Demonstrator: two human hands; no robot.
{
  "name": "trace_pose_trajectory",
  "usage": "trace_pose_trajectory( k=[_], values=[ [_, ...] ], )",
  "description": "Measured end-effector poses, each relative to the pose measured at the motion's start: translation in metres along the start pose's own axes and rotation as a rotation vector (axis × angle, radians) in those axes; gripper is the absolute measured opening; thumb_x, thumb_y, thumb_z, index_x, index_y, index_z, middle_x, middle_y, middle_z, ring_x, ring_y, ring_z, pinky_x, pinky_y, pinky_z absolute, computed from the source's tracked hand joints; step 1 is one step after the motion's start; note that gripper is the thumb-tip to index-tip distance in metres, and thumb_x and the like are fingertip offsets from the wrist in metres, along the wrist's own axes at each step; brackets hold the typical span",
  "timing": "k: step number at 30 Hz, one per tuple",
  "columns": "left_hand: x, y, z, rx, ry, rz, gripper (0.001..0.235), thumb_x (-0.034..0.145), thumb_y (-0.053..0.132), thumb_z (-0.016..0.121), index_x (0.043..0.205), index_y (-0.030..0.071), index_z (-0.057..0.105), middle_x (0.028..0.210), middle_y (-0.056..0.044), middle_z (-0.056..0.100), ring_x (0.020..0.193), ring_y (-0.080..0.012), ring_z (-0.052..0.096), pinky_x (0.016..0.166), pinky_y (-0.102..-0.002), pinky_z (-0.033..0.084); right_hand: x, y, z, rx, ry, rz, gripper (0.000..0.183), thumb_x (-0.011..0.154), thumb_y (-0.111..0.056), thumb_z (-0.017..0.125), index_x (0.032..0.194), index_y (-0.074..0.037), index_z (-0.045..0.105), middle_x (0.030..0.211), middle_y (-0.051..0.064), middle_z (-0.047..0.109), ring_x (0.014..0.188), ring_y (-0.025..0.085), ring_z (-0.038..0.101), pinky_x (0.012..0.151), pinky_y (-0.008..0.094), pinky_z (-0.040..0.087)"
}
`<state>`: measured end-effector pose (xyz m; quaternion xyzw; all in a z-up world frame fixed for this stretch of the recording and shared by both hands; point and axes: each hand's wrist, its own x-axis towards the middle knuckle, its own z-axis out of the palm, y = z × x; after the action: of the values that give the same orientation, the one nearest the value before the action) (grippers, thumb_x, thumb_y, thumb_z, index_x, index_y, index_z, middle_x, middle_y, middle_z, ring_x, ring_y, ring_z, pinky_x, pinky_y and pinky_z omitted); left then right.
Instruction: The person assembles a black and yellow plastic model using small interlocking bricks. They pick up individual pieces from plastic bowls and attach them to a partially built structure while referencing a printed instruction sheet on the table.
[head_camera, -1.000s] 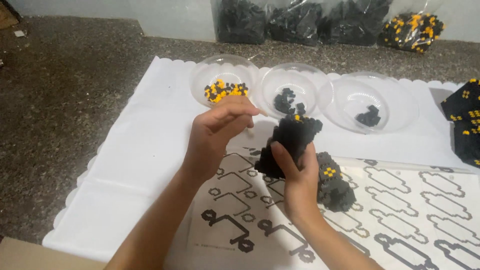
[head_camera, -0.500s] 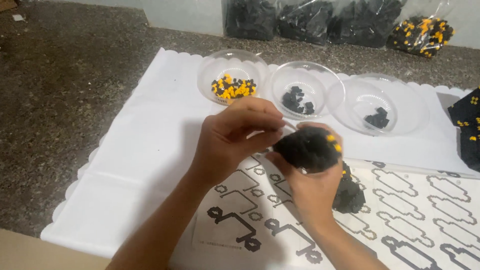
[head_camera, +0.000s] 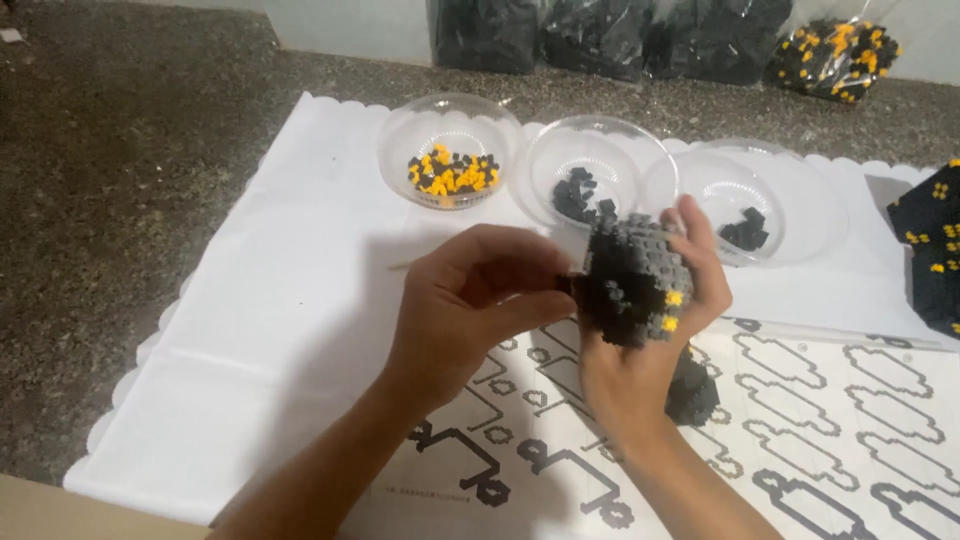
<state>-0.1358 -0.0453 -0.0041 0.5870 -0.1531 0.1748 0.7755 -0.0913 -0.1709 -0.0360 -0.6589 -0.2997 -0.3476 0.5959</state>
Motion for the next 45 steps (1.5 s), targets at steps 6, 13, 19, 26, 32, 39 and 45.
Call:
trace_pose_trajectory(
  k=[6,13,19,26,32,39,45],
  values=[
    [-0.002,-0.004,-0.009,0.149,-0.027,0.022,0.022,0.082,-0.005,0.067,0.102,0.000,0.059,0.098,-0.015,0.069,0.091,-0.0234,0.071,0.087,-0.030,0.062,0.000,-0.002,-0.011,-0.053,0.012,0.015,0.047,0.088,-0.010,0.062,0.121,-0.010,0.027,0.138,0.031,0.034,0.135,0.039,0.036,0.116,0.043,0.027],
    [0.018,0.004,-0.028,0.031,0.286,-0.044,0.028,0.075,0.007,0.073,0.100,0.005,0.063,0.100,-0.007,0.066,0.095,-0.0162,0.062,0.084,-0.024,0.054,0.015,-0.012,-0.018,0.058,-0.089,0.294,0.048,0.090,0.004,0.063,0.127,-0.010,0.036,0.121,0.010,0.042,0.114,0.020,0.045,0.106,0.030,0.037],
    [0.023,0.009,-0.035,0.025,0.308,-0.153,0.035,0.070,0.015,0.072,0.103,0.006,0.067,0.105,-0.009,0.070,0.103,-0.0216,0.066,0.095,-0.030,0.055,0.017,0.006,-0.037,0.433,-0.179,0.790,0.059,0.089,-0.029,0.056,0.140,-0.026,0.028,0.131,0.008,0.051,0.104,0.033,0.063,0.081,0.042,0.057],
    [0.028,0.013,-0.039,0.012,0.361,-0.188,0.036,0.070,0.014,0.072,0.104,0.004,0.068,0.103,-0.011,0.072,0.103,-0.0192,0.067,0.097,-0.028,0.054,0.022,0.034,-0.075,0.669,-0.068,1.032,0.040,0.091,-0.036,0.056,0.131,-0.034,0.053,0.149,0.010,0.053,0.121,0.029,0.056,0.095,0.031,0.048],
    [0.024,-0.014,-0.047,-0.141,0.213,0.025,0.031,0.084,0.004,0.072,0.113,0.001,0.065,0.109,-0.012,0.069,0.107,-0.0190,0.065,0.104,-0.029,0.053,0.017,0.054,-0.094,1.017,-0.188,1.056,0.044,0.096,-0.006,0.049,0.140,-0.003,0.047,0.148,0.020,0.042,0.110,0.031,0.049,0.087,0.026,0.057],
    [0.020,-0.024,-0.054,-0.153,0.125,0.130,0.020,0.092,0.002,0.070,0.109,0.012,0.069,0.109,-0.004,0.070,0.101,-0.0091,0.061,0.096,-0.022,0.052,0.007,0.104,-0.116,1.213,-0.109,1.114,0.042,0.102,-0.011,0.044,0.142,0.000,0.047,0.154,0.023,0.032,0.103,0.031,0.042,0.078,0.028,0.046],
    [0.023,-0.029,-0.060,-0.244,0.172,0.079,0.021,0.089,0.000,0.072,0.107,0.009,0.070,0.108,-0.005,0.070,0.100,-0.0122,0.061,0.090,-0.023,0.052,0.005,0.116,-0.126,1.818,-0.369,1.451,0.051,0.114,-0.022,0.043,0.155,-0.008,0.015,0.121,0.024,0.032,0.103,0.042,0.051,0.080,0.032,0.052]
  ],
)
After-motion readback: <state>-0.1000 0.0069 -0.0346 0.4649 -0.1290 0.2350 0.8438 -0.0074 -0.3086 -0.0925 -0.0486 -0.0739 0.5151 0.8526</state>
